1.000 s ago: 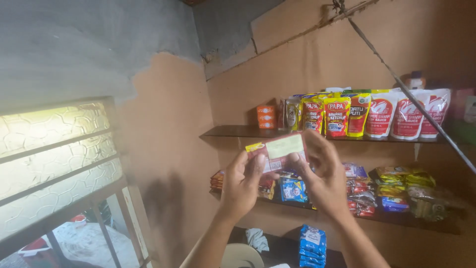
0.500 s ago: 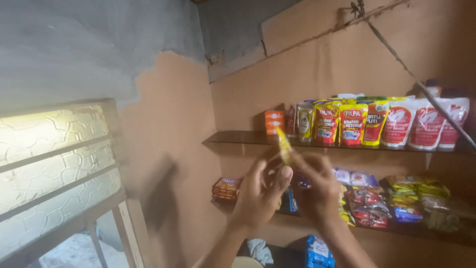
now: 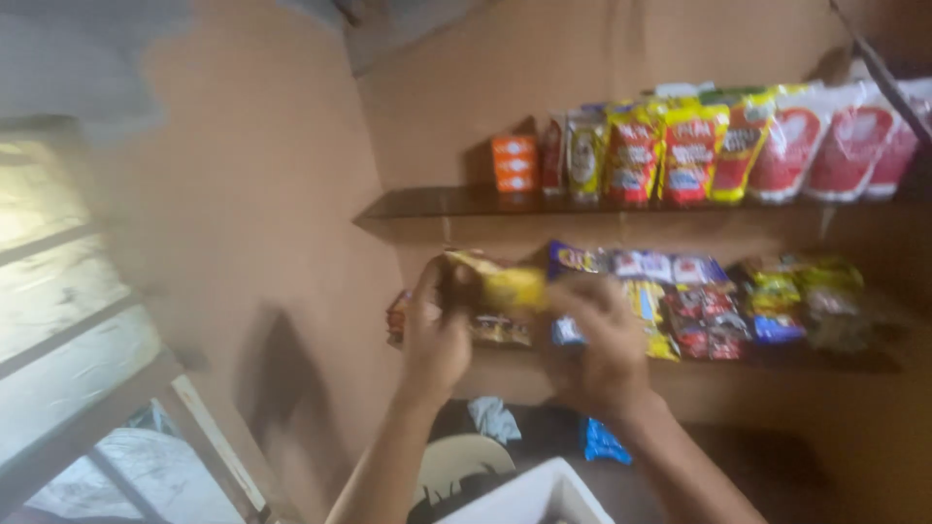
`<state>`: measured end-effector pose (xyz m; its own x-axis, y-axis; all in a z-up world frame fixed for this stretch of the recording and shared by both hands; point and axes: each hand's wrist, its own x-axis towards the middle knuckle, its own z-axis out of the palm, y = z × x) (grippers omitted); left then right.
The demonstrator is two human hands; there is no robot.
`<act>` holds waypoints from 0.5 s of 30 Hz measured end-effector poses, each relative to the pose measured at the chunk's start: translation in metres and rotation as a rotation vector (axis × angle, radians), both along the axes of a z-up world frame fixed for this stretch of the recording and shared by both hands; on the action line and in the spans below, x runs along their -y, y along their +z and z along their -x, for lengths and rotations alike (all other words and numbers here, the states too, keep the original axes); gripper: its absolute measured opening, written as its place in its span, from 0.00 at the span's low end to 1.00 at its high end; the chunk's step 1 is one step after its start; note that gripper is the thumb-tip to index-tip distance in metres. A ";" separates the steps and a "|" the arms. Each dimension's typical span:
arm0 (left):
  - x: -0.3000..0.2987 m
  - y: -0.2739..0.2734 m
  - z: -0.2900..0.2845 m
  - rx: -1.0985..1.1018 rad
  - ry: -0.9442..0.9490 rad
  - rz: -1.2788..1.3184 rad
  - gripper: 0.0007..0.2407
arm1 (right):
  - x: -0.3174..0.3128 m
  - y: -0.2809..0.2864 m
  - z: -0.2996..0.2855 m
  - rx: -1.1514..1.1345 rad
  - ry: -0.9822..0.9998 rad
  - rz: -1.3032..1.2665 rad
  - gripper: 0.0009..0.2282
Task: Restocking grocery shelves with various packaged food items from a container.
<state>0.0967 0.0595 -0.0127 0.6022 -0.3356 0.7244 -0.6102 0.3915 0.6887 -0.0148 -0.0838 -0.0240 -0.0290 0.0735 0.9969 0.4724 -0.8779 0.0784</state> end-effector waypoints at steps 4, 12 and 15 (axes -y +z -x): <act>0.001 -0.024 0.002 -0.068 -0.120 0.007 0.13 | -0.007 -0.015 0.003 -0.193 0.109 -0.109 0.12; 0.061 -0.109 -0.008 -0.338 -0.035 -0.231 0.16 | 0.055 -0.077 -0.012 -0.781 0.450 -0.860 0.21; 0.106 -0.170 -0.017 -0.443 0.009 -0.343 0.16 | 0.093 -0.104 -0.003 -0.757 0.263 -0.785 0.24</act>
